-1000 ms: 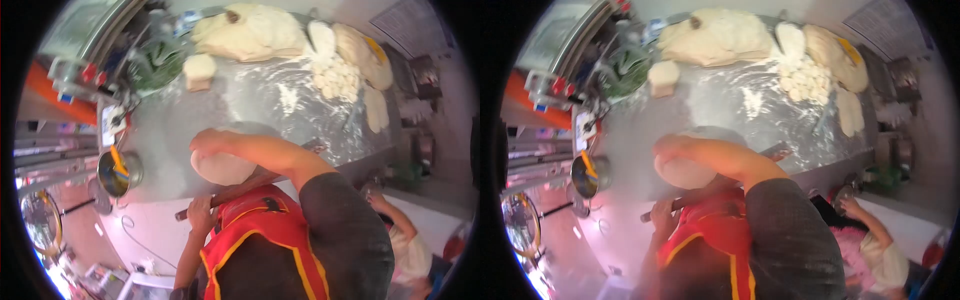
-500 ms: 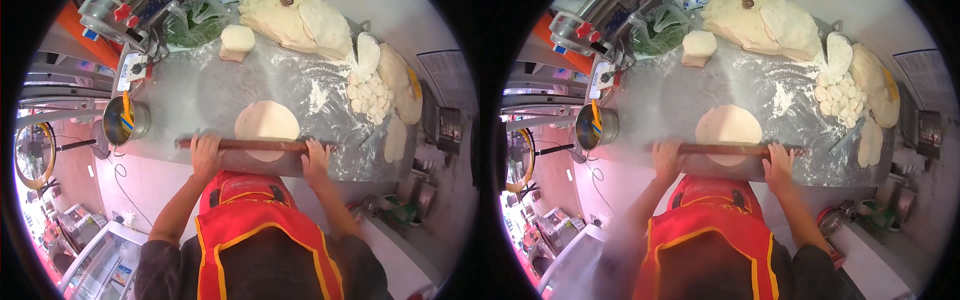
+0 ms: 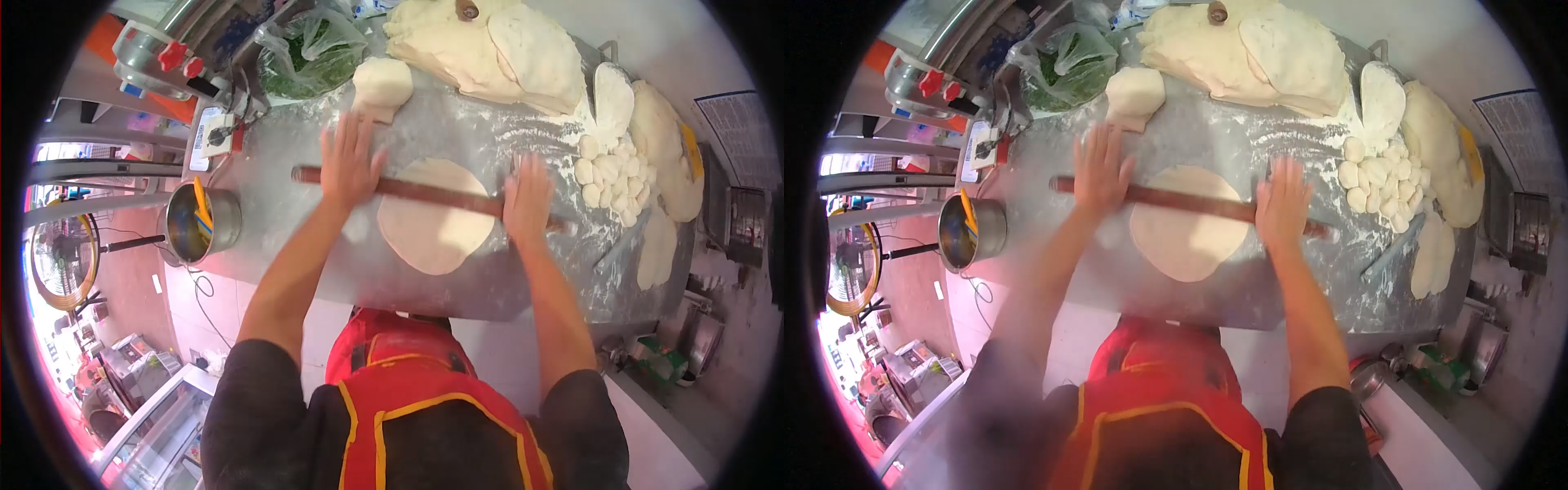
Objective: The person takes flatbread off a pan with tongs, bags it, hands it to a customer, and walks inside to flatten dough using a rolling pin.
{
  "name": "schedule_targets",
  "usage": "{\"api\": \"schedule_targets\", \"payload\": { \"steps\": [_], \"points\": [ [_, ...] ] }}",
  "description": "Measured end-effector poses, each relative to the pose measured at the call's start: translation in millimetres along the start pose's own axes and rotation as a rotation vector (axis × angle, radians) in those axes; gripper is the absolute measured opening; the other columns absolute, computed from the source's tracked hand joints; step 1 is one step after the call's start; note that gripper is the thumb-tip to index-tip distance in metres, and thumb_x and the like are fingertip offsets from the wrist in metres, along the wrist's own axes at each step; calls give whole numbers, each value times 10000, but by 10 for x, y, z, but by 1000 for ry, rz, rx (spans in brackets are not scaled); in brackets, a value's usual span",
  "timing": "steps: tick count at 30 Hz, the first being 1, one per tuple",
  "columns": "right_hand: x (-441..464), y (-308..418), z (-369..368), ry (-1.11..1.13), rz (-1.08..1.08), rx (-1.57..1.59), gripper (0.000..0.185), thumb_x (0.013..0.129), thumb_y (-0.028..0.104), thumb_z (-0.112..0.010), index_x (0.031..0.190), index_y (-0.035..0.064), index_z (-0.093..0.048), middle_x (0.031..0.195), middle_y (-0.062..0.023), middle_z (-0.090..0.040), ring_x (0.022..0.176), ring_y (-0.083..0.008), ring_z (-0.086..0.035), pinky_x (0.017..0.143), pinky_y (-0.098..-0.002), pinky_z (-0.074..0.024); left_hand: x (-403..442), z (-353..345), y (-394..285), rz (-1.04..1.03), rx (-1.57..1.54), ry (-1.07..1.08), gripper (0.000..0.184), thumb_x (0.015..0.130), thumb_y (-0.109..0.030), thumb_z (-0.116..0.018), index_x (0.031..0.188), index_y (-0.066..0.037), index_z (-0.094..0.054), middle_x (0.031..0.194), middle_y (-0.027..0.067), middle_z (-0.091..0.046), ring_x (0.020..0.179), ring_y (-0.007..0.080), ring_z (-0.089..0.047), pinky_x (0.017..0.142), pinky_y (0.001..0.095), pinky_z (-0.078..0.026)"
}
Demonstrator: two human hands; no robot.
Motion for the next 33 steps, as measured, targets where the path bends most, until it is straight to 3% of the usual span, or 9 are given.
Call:
{"api": "schedule_targets", "payload": {
  "steps": [4, 6, 9, 14, 18, 24, 26, 29, 33],
  "points": [
    [-1344, 267, 195, 135, 21, 151, 614, 902, 276, -551, 1421, -4, -380, 1453, -213, -407, 1372, -366, -353, 1122, -595, -181, -1594, 176, -11, 65, -196, 213, 665, 819, -270, -661, 1372, 18, -428, 1466, 200, -391, 1406, 355, -303, 1139, 556, -198],
    [-1500, 311, 219, 238, 3, 184, 592, 920, 269, -530, 1422, -5, -376, 1464, -215, -392, 1374, -369, -347, 1124, -602, -162, -1638, 120, 40, -155, -158, -37, 639, 841, -274, -647, 1365, 20, -429, 1463, 206, -390, 1405, 347, -304, 1146, 544, -195],
    [-710, 184, 192, 119, -26, 47, 538, 958, 257, -492, 1416, -2, -380, 1473, -199, -381, 1374, -352, -349, 1133, -576, -172, -723, 121, 173, -40, -106, 4, 626, 860, -304, -634, 1358, 22, -438, 1461, 206, -392, 1401, 342, -307, 1153, 525, -193],
    [-1412, 374, 373, 179, 64, 91, 569, 887, 199, -594, 1403, 51, -405, 1417, -172, -439, 1313, -326, -410, 1110, -548, -254, -1633, 306, 1, -6, -151, 147, 674, 819, -342, -679, 1351, 10, -463, 1431, 198, -438, 1373, 339, -358, 1151, 504, -209],
    [-1807, 291, 333, 321, 240, 164, 588, 772, 147, -711, 1313, 75, -491, 1265, -126, -541, 1208, -292, -493, 1085, -532, -305, -2114, 357, -18, -86, -240, 201, 509, 732, -252, -733, 1161, -32, -570, 1159, 161, -586, 1134, 350, -531, 981, 496, -382],
    [-873, 1226, 655, 254, 601, 341, 595, 713, 159, -755, 1264, 84, -542, 1305, -127, -525, 1278, -316, -448, 1086, -583, -269, -3442, 484, 173, 429, -491, 470, 353, 786, -227, -694, 1081, -83, -563, 962, 144, -626, 876, 362, -622, 720, 458, -495],
    [-678, 1687, -1, 406, 596, 384, 529, 791, 237, -681, 1273, 71, -538, 1368, -124, -491, 1318, -313, -414, 1105, -591, -223, -3771, 468, 266, 628, -577, 591, 358, 822, -287, -697, 1080, -66, -584, 912, 168, -664, 848, 363, -653, 724, 458, -507],
    [-27, 2658, -301, 148, 733, 320, 541, 896, 306, -555, 1371, 72, -444, 1414, -94, -447, 1337, -272, -385, 1103, -598, -209, -3896, 457, 676, 808, -538, 616, 370, 833, -341, -707, 1038, -45, -625, 831, 189, -682, 800, 362, -668, 709, 453, -511],
    [367, 3199, -280, 85, 779, 435, 527, 908, 302, -549, 1370, 66, -450, 1427, -100, -432, 1334, -272, -389, 1107, -559, -241, -3610, 560, 1057, 782, -521, 585, 373, 811, -365, -728, 973, -41, -640, 781, 182, -675, 750, 370, -663, 669, 452, -513]
  ]
}}
Point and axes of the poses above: each hand's wrist, its own x-axis towards the middle knuckle, its own z-axis out of the back of the hand, y = z × x, the point moved 10 cm from there along x, towards the middle knuckle
